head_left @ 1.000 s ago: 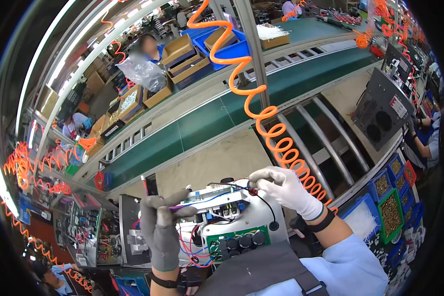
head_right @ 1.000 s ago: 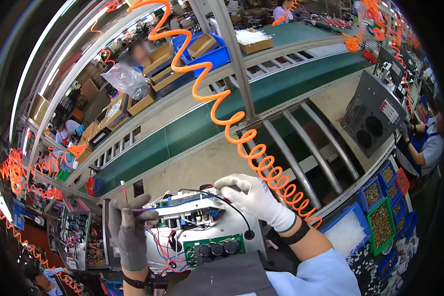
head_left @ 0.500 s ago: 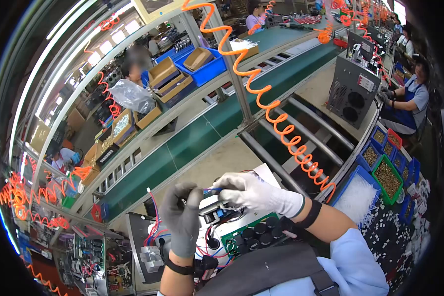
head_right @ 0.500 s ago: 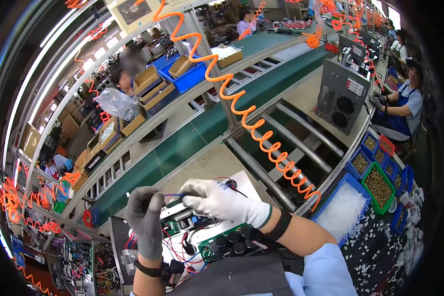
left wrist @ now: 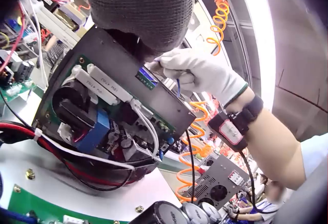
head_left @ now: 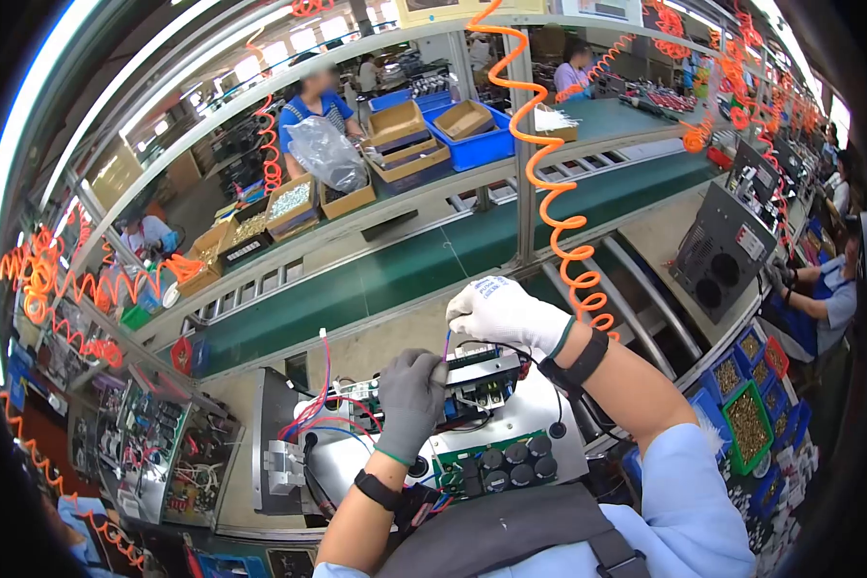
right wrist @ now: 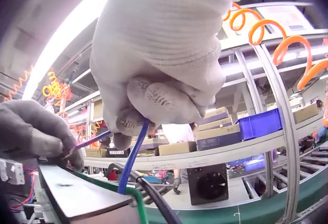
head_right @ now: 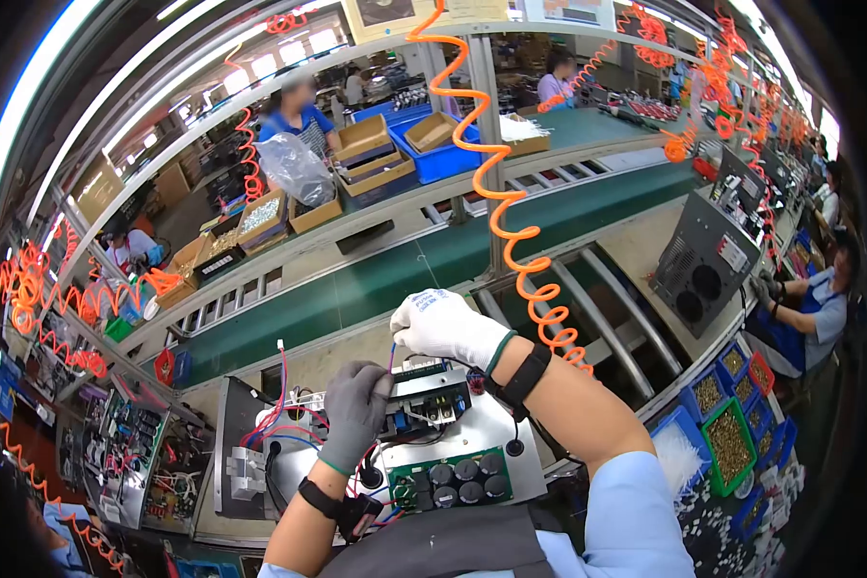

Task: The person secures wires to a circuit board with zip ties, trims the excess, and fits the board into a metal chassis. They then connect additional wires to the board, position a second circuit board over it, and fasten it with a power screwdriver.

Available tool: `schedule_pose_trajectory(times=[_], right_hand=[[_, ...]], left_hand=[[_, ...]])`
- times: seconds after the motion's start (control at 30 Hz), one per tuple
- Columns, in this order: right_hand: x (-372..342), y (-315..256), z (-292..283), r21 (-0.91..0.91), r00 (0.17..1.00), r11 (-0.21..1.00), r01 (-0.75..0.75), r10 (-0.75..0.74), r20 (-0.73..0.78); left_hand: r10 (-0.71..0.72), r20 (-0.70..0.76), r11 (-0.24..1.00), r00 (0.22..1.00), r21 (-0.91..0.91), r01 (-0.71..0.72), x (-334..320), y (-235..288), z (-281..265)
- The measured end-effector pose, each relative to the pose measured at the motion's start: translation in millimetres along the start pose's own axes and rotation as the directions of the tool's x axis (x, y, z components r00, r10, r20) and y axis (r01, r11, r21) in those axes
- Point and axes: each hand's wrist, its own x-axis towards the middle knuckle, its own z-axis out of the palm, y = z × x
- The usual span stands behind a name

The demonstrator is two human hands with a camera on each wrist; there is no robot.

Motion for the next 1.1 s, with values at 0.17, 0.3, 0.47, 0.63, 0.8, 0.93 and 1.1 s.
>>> schedule_pose_trajectory(times=[0.17,0.3,0.47,0.63,0.8,0.93,1.1], right_hand=[[5.6,13.5,-6.3,0.028,0.995,0.999,0.041,-0.043,0.090],[9.3,15.8,-5.8,0.030,0.983,0.995,0.099,-0.102,0.152],[12.1,4.9,-0.1,0.043,0.934,0.989,0.139,-0.145,0.325],[-0.7,3.3,14.0,-0.064,0.935,0.963,0.262,-0.237,0.263],[-65.1,8.9,23.9,0.231,0.923,0.940,0.251,-0.161,-0.348],[-135.2,5.4,58.5,0.524,0.993,0.852,0.013,-0.074,0.095],[-146.3,3.0,134.1,0.425,0.953,0.905,0.014,0.116,-0.279]], left_hand=[[0.114,-0.250,0.993,0.961,0.042,-0.106,-15.2,12.5,-17.4],[-0.006,-0.095,0.993,0.995,-0.121,-0.006,-49.8,17.8,-26.9],[-0.426,0.239,0.762,0.872,-0.424,0.489,-58.9,27.9,-1.4],[-0.558,0.378,0.457,0.739,-0.603,0.654,-44.9,29.8,14.3],[-0.415,0.670,0.467,0.615,-0.424,0.776,-60.6,26.2,6.4],[-0.320,0.708,0.310,0.630,-0.550,0.776,-61.0,32.0,-8.6],[-0.099,0.583,0.721,0.807,-0.517,0.462,-50.8,7.3,38.7]])
